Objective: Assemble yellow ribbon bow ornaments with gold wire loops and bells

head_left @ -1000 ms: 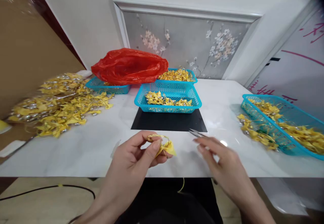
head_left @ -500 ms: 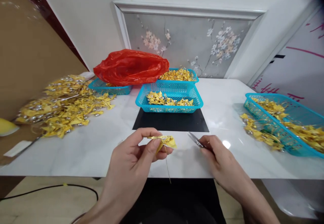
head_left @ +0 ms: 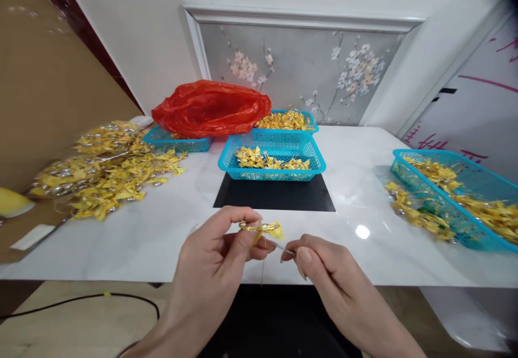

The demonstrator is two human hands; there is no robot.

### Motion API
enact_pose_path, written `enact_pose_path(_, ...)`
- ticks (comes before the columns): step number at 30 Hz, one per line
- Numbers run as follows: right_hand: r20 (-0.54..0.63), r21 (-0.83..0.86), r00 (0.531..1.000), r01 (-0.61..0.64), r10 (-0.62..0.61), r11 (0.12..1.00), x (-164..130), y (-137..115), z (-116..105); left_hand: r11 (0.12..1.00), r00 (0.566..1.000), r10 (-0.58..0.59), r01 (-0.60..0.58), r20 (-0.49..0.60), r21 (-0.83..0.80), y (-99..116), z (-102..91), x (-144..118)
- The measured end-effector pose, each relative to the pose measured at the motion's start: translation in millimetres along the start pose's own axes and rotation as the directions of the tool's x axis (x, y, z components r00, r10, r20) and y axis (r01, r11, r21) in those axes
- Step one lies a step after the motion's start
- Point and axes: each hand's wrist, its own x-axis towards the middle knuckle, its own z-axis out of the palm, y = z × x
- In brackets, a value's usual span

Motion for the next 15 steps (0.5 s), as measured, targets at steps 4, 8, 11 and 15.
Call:
enact_pose_path(4,-0.010,-0.031,1.000,0.022,-0.022,0.999,-0.6,-1.2,-1.1,1.000,1.000,0.003,-0.003,-0.014,0.007,-2.2,0.6,0.5)
enact_pose_path(8,-0.018,-0.065,1.000,0.017,-0.019,0.998,1.3,-2.7,-1.8,1.000,1.000,-0.009,0.009,0.011,-0.001,-1.9,0.6,0.8)
enact_pose_path(11,-0.014,-0.064,1.000,0.013,-0.013,0.998,3.6,-3.0,-1.3,0.998,0.998,-0.045,0.046,0.033,-0.032,0.1,0.4,0.5)
enact_pose_path(15,-0.005,-0.020,0.999,0.033,-0.033,0.999,5.4,-2.2,0.0,0.995,0.998,-0.059,0.061,0.034,-0.081,0.1,1.5,0.7)
